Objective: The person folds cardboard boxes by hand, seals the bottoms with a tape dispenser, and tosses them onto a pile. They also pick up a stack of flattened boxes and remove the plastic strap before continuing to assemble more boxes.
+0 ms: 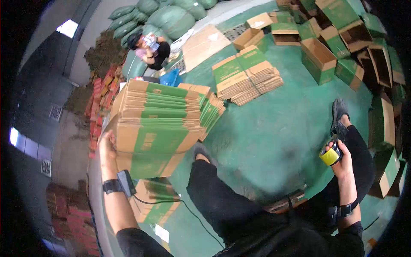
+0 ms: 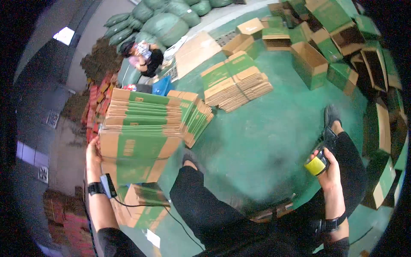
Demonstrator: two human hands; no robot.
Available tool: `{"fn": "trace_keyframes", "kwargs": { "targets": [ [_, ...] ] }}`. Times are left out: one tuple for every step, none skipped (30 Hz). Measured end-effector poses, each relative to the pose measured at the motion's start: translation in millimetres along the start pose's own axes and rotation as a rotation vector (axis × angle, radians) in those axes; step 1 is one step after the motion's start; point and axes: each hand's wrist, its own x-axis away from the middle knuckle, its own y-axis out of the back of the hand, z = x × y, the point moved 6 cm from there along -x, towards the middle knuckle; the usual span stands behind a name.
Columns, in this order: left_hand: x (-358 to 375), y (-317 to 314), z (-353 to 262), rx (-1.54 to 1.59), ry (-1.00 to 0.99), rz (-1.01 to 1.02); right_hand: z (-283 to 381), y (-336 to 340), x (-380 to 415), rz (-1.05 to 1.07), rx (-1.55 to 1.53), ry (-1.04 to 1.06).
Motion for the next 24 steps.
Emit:
{"fn": "trace_keyframes", "kwargs": {
  "targets": [
    [-0.6,-16.7,15.8,-0.011,0.040,-0.070,0.3,8.2,1.1,-0.049,-0.009,0.011],
    [6.1,-45.0,21.9,-0.018,0.020,0.051,0.2,16.1,0.1,-0.097,-0.012,0.021],
    [17.6,-77.2,28.1,-0.004,0.058,0.082,5.5,25.9,-2.4,-0.138,-0.040,0.018],
    [20.5,-101.8,37.6,0.018,0.103,0.109,6.6,27.9,-4.1,-0.146,-0.041,0.030],
    [9.6,-120.2,50.6,0.060,0.098,0.138,6.6,29.2,-5.5,-0.173,-0.049,0.046],
    [9.6,-147.6,55.6,0.103,0.092,0.164,9.7,29.7,-7.2,-0.198,-0.057,0.059],
    [10.8,-170.5,63.5,0.083,0.091,0.139,10.5,26.8,-8.2,-0.178,-0.037,0.063],
    [13.5,-195.5,71.4,0.097,0.105,0.186,11.0,23.3,-8.3,-0.159,-0.018,0.068],
    [9.9,-216.5,80.4,0.088,0.127,0.226,10.3,18.3,-6.7,-0.130,-0.014,0.055],
    [5.7,-238.8,92.1,0.076,0.149,0.269,9.4,12.5,-3.6,-0.173,-0.017,0.049],
    [4.8,-257.8,102.7,0.056,0.160,0.246,10.1,6.7,-1.1,-0.157,-0.010,0.034],
    [3.8,-275.9,113.0,0.034,0.172,0.222,10.5,3.7,-0.9,-0.142,-0.003,0.017],
    [4.3,-291.7,121.9,0.003,0.191,0.261,9.5,6.1,-1.0,-0.174,-0.017,-0.001],
    [13.7,-310.1,123.6,-0.014,0.179,0.228,9.8,4.6,-1.0,-0.188,-0.020,0.004],
    [12.6,-325.0,131.8,-0.041,0.200,0.301,11.3,4.6,-2.7,-0.187,0.016,0.014],
    [12.4,-338.5,140.2,-0.069,0.223,0.373,11.8,4.8,-5.0,-0.187,0.053,0.021],
    [11.8,-350.7,148.0,-0.076,0.236,0.386,9.0,3.4,-7.7,-0.207,0.052,0.023],
    [14.8,-369.1,154.3,-0.096,0.185,0.384,9.4,3.1,-16.1,-0.224,0.093,0.044],
    [19.0,-387.6,162.7,-0.116,0.137,0.383,9.0,1.4,-24.7,-0.243,0.137,0.062],
    [24.6,-410.5,172.6,-0.114,0.014,0.442,4.4,-1.7,-34.4,-0.296,0.130,0.033],
    [48.6,-434.1,175.3,-0.157,-0.044,0.529,-0.3,-0.8,-51.7,-0.297,0.218,0.027],
    [51.8,-453.4,200.4,-0.248,-0.007,0.604,-6.2,-1.3,-68.7,-0.330,0.329,0.053],
    [49.6,-474.0,233.0,-0.323,-0.115,0.668,-17.4,7.5,-92.7,-0.245,0.474,0.062],
    [44.4,-490.4,273.9,-0.300,-0.164,0.631,-34.0,28.3,-118.7,-0.283,0.564,0.067]
  ]
}}
